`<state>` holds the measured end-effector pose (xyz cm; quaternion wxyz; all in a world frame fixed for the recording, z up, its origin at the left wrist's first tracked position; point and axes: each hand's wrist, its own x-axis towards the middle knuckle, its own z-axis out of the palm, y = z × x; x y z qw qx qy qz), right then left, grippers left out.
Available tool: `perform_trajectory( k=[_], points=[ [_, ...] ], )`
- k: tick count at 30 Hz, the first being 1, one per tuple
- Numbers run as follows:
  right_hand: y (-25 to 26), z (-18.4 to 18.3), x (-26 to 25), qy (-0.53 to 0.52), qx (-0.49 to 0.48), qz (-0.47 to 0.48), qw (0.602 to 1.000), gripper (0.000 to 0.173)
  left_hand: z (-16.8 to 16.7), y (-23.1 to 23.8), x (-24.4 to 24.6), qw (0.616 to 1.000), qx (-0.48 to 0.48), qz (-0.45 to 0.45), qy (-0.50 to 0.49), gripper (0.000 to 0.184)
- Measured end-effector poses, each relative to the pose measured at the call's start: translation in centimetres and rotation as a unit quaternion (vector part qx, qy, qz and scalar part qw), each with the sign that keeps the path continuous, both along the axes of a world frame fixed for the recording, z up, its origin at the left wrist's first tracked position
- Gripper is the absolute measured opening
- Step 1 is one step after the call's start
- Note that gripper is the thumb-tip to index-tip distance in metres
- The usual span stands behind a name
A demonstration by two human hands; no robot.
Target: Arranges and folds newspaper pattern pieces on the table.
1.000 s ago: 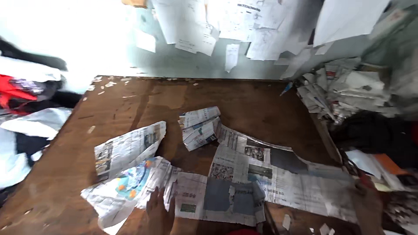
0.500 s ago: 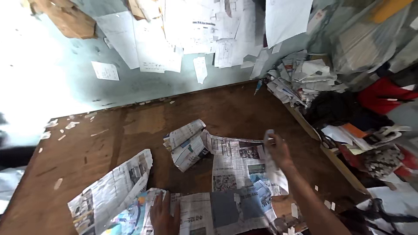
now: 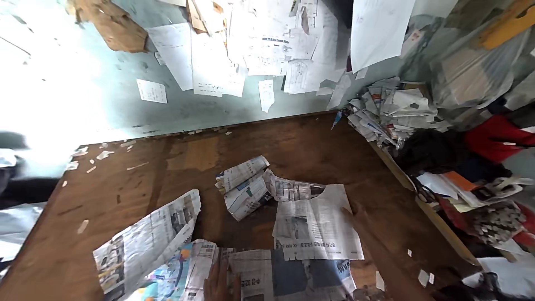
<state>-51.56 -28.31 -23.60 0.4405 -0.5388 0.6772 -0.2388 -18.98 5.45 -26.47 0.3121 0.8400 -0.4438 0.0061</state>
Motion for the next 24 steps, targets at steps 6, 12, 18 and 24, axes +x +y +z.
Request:
perform_trajectory(
  k=[6, 12, 18, 24],
  points=[
    [-2.9, 2.5, -0.3, 0.003, 0.005, 0.033, 0.999, 0.057, 0.0, -0.8, -3.0, 1.0, 0.009, -0.016, 0.0, 0.055],
    [-8.0, 8.8, -10.5, 0.051, -0.048, 0.031, 0.997, 0.045, 0.5, -2.1, -6.0, 1.0, 0.011, 0.002, 0.007, 0.055],
    [-10.9, 15.0, -26.1, 0.097, -0.093, 0.013, 0.991, 0.048, 1.8, -7.8, -8.5, 0.993, -0.043, 0.013, 0.111, 0.059],
    [-10.2, 19.4, -35.2, 0.034, -0.105, -0.019, 0.994, 0.046, 4.7, -19.3, -8.3, 0.98, -0.059, 0.007, 0.188, 0.062]
  ],
)
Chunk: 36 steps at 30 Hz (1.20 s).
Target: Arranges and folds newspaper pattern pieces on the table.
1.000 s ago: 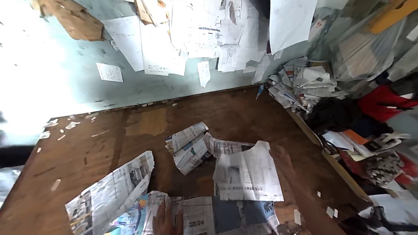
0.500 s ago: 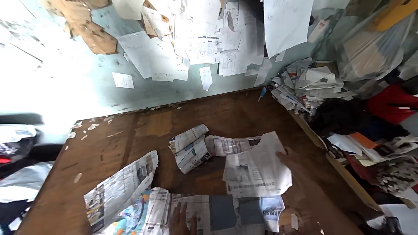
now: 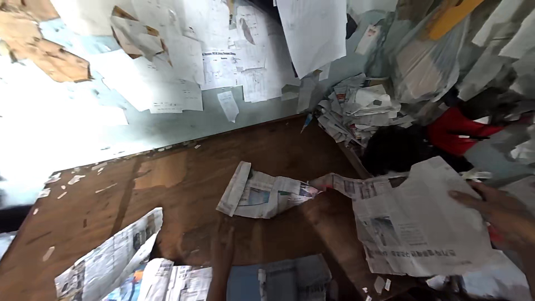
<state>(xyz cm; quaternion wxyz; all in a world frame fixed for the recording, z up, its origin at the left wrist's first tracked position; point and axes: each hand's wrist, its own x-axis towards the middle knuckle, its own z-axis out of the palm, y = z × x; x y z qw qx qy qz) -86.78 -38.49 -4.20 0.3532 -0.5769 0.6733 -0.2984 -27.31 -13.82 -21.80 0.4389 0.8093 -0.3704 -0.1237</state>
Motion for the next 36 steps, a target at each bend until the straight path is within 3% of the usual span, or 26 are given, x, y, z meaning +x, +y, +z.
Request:
perform_trajectory(
  k=[3, 7, 12, 15, 23, 28, 33, 36],
  points=[
    [0.8, -0.4, -1.7, -0.045, -0.002, -0.012, 0.999, 0.044, 1.1, -6.9, 1.2, 0.997, 0.063, -0.03, -0.033, 0.064],
    [2.3, -0.4, -2.8, -0.043, 0.002, -0.019, 0.999, 0.044, 2.1, -14.6, 2.0, 0.969, 0.231, -0.065, -0.053, 0.071],
    [4.4, 0.1, -3.7, -0.05, 0.017, -0.023, 0.998, 0.043, 1.8, -20.8, 0.6, 0.912, 0.334, -0.154, -0.182, 0.083],
    [5.0, -0.3, -4.5, -0.079, 0.008, -0.051, 0.996, 0.037, 1.1, -23.5, -0.1, 0.888, 0.372, -0.163, -0.214, 0.077],
    [5.2, -1.9, -5.0, -0.152, -0.016, -0.14, 0.978, 0.03, 2.1, -26.5, 0.6, 0.895, 0.397, -0.091, -0.181, 0.058],
    [4.3, -1.7, -4.3, -0.181, -0.002, -0.137, 0.974, 0.022, 1.5, -26.3, 2.5, 0.911, 0.376, -0.101, -0.133, 0.078],
    [3.1, -2.0, -4.3, -0.186, -0.009, -0.126, 0.974, 0.021, 1.9, -26.9, 3.1, 0.925, 0.342, -0.151, -0.069, 0.045],
    [2.7, -1.9, -4.4, -0.198, -0.019, -0.132, 0.971, 0.021, 4.5, -26.3, 2.9, 0.934, 0.267, -0.233, -0.047, 0.031]
  ],
)
